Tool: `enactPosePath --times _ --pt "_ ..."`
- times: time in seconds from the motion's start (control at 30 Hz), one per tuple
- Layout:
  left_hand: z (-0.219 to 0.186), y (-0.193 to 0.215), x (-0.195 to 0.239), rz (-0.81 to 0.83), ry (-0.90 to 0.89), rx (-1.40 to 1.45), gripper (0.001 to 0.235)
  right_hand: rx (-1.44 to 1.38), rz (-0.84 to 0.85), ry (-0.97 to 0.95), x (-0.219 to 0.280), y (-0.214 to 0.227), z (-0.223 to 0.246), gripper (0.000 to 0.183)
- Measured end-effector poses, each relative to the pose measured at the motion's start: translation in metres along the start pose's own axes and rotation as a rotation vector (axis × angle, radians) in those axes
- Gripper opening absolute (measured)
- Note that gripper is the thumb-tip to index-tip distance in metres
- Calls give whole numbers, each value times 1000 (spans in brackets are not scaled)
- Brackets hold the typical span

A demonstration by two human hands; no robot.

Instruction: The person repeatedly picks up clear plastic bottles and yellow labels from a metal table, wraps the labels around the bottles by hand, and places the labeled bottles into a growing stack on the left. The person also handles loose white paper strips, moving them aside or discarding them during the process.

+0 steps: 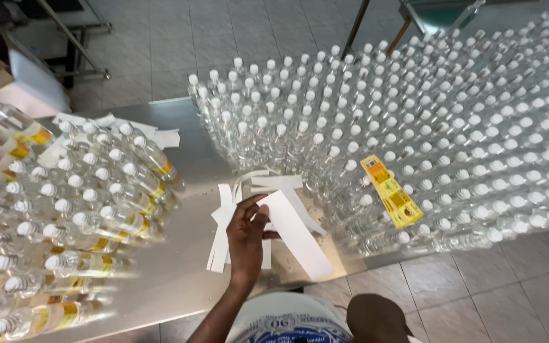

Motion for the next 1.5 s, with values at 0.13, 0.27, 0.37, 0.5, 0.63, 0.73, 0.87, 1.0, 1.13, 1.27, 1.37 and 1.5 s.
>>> enactPosePath --times 0.13,0.27,0.37,0.5,0.63,0.73,0.87,1.0,1.13,1.27,1.37,1.5 --pt "-7 5 -1 -59 -17 -166 29 1244 99 705 168 -14 59 77" --pt "-3 11 4 -88 -38 -106 15 51 -377 2323 86 -30 82 21" --pt "-3 10 4 -54 -14 -51 17 63 -664 2283 31 -55 115 27" --pt "11 11 4 0 76 78 14 -91 -323 2100 4 -64 122 32" --pt "25 15 -2 99 34 16 18 -315 265 1927 -15 -60 128 37" --pt "37 20 -5 167 -19 -94 18 -374 202 1846 -22 -59 128 30" --pt "47 25 -4 164 78 -204 21 -478 263 1739 -29 -56 137 24" --pt "51 40 -6 53 80 -239 21 -606 195 1700 -34 -49 135 20" --pt "53 39 -4 83 49 -254 18 -330 46 1948 -21 -55 121 23" --pt "38 21 2 211 33 -235 20 -323 65 1822 -25 -66 126 25" --pt "46 27 1 232 43 -245 14 -431 257 1697 -41 -63 130 28" --pt "59 34 2 275 83 -250 14 -461 444 1743 -58 -61 130 22"
Point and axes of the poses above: each hand's wrist, its own x-axis away from the middle knuckle, its own y-axis out of the back of the hand, z = x × y, the point moved 2 cm from there along -x, towards the middle knuckle, and after that the axes turned 13 degrees about z, right-handed, at the moved point
